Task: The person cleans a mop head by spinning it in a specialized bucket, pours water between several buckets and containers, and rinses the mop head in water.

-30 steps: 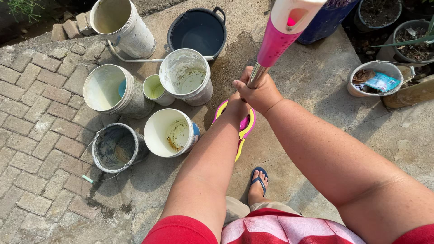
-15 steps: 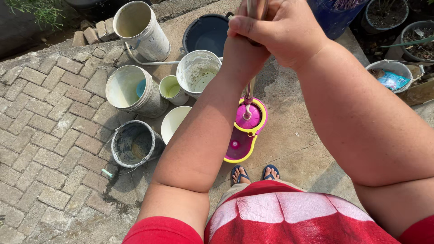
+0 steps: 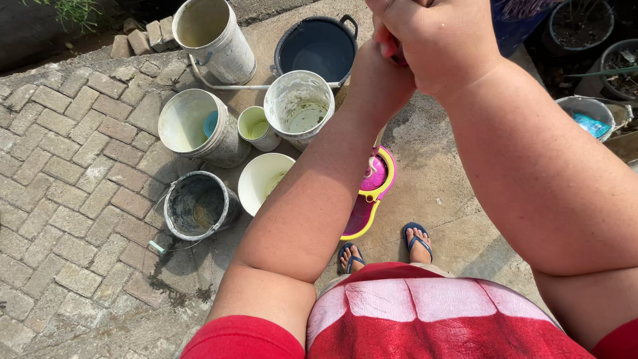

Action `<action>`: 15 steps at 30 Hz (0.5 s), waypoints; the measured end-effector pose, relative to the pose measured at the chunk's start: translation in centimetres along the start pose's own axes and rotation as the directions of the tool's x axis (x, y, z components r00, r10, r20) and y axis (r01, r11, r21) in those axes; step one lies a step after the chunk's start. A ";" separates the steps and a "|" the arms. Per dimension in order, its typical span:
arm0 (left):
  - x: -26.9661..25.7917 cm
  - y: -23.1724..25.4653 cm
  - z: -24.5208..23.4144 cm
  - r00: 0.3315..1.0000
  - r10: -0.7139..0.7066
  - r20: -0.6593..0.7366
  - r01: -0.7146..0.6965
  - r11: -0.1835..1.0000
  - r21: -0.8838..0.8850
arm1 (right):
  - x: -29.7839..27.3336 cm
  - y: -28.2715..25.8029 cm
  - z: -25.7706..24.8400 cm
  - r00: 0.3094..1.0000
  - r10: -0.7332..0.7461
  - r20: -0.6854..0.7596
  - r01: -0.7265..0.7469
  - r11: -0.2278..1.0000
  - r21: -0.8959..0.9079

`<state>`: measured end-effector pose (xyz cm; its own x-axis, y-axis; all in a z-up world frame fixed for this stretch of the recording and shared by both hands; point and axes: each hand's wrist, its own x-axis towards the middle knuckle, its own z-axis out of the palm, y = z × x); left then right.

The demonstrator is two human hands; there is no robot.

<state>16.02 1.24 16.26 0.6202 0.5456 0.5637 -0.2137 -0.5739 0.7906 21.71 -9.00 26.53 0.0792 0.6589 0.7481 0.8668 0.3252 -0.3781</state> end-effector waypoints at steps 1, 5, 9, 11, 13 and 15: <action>-0.6 -0.4 0.5 0.999 -0.051 -0.017 0.050 0.998 -0.029 | -0.2 0.1 0.7 0.988 0.149 0.044 -0.155 0.951 0.268; -0.8 -1.9 1.2 0.997 -0.046 -0.061 0.045 0.999 -0.014 | -0.2 1.6 1.3 0.895 0.424 0.140 -0.390 0.591 0.706; -1.3 -2.9 1.3 0.996 -0.062 -0.060 0.068 0.994 0.089 | 0.2 3.7 2.4 0.929 0.343 0.136 -0.306 0.510 0.804; -0.6 -3.2 1.8 0.993 -0.004 -0.120 0.023 0.987 0.157 | -0.2 3.9 2.5 0.938 0.319 0.132 -0.284 0.494 0.822; -0.6 -3.6 2.2 0.986 -0.026 -0.166 0.057 0.981 0.188 | 0.4 4.6 2.6 0.913 0.384 0.135 -0.356 0.591 0.724; -0.7 -4.3 2.3 0.982 -0.062 -0.178 0.087 0.987 0.133 | 0.5 5.3 3.3 0.906 0.408 0.112 -0.367 0.626 0.688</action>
<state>18.23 1.94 11.96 0.4879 0.6803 0.5469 -0.0570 -0.6004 0.7977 24.74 -4.71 23.16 0.3703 0.8056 0.4625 0.1750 0.4285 -0.8864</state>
